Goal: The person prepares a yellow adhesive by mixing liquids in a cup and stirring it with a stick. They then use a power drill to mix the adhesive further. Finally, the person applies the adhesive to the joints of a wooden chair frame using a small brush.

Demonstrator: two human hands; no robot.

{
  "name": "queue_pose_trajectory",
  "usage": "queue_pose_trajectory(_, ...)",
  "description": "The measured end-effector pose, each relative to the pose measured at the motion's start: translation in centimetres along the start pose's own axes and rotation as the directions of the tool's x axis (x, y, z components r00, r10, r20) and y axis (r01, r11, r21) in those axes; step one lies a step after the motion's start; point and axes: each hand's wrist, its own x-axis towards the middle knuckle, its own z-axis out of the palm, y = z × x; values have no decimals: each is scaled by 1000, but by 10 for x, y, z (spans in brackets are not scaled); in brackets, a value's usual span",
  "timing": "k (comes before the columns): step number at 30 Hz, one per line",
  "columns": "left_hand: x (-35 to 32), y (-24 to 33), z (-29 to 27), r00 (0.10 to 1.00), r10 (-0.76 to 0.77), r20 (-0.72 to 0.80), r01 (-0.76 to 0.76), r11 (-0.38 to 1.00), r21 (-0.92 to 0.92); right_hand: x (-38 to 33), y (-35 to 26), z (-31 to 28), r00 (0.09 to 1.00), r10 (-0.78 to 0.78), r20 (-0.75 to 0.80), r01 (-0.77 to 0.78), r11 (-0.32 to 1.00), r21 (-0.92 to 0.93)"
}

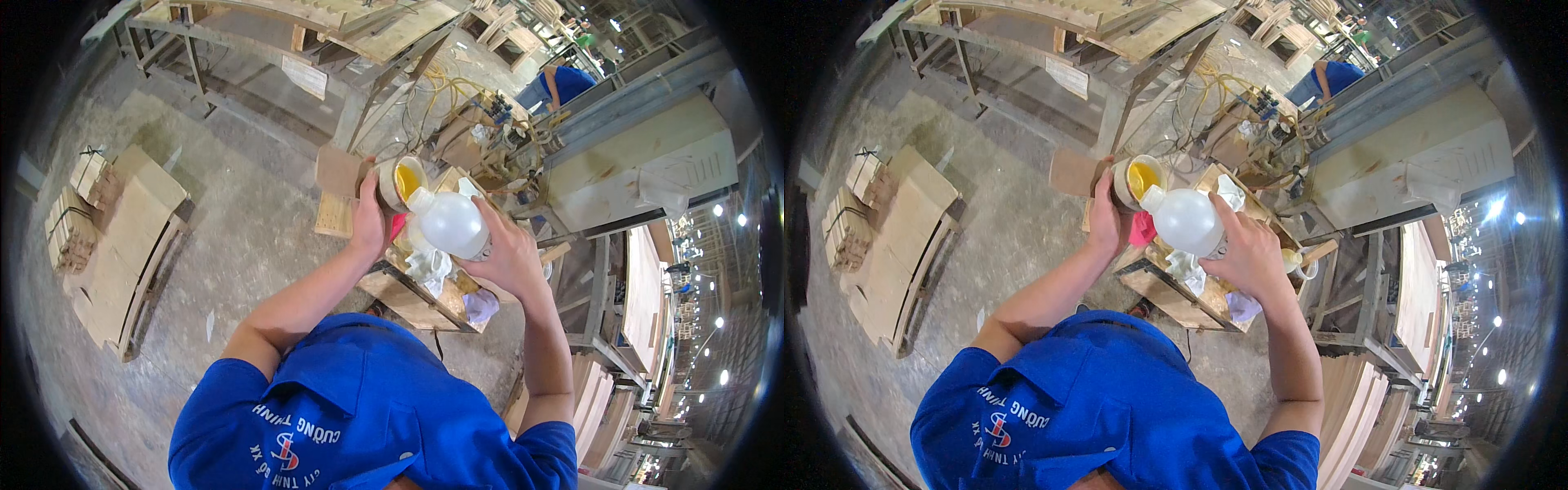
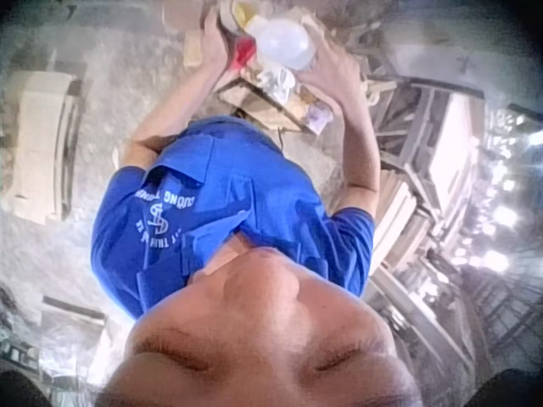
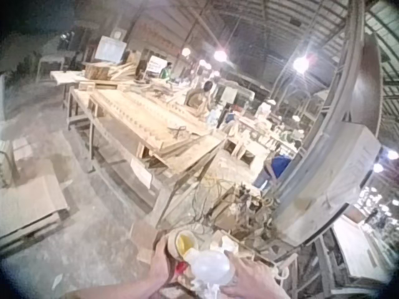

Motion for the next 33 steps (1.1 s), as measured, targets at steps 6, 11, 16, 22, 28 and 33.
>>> queue_pose_trajectory(6,-4,0,0,999,-1,-34,2,1000,20,-4,5,6,990,65,125,-83,986,144)
queue_pose_trajectory(11,-3,-3,-8,1000,-8,-5,8,999,40,-7,9,15,955,57,290,-153,935,321)
queue_pose_trajectory(16,7,-28,-15,997,-72,5,71,988,135,-7,32,45,877,-133,461,-233,722,651)
queue_pose_trajectory(22,21,-49,-25,915,-402,44,400,915,47,-44,80,104,976,7,216,-213,-151,965)
queue_pose_trajectory(28,14,-58,-53,848,-489,-205,501,865,10,-52,174,74,760,645,-77,40,71,997)
queue_pose_trajectory(33,6,-65,-79,843,-472,-258,497,867,37,-23,247,133,360,872,-331,152,295,943)
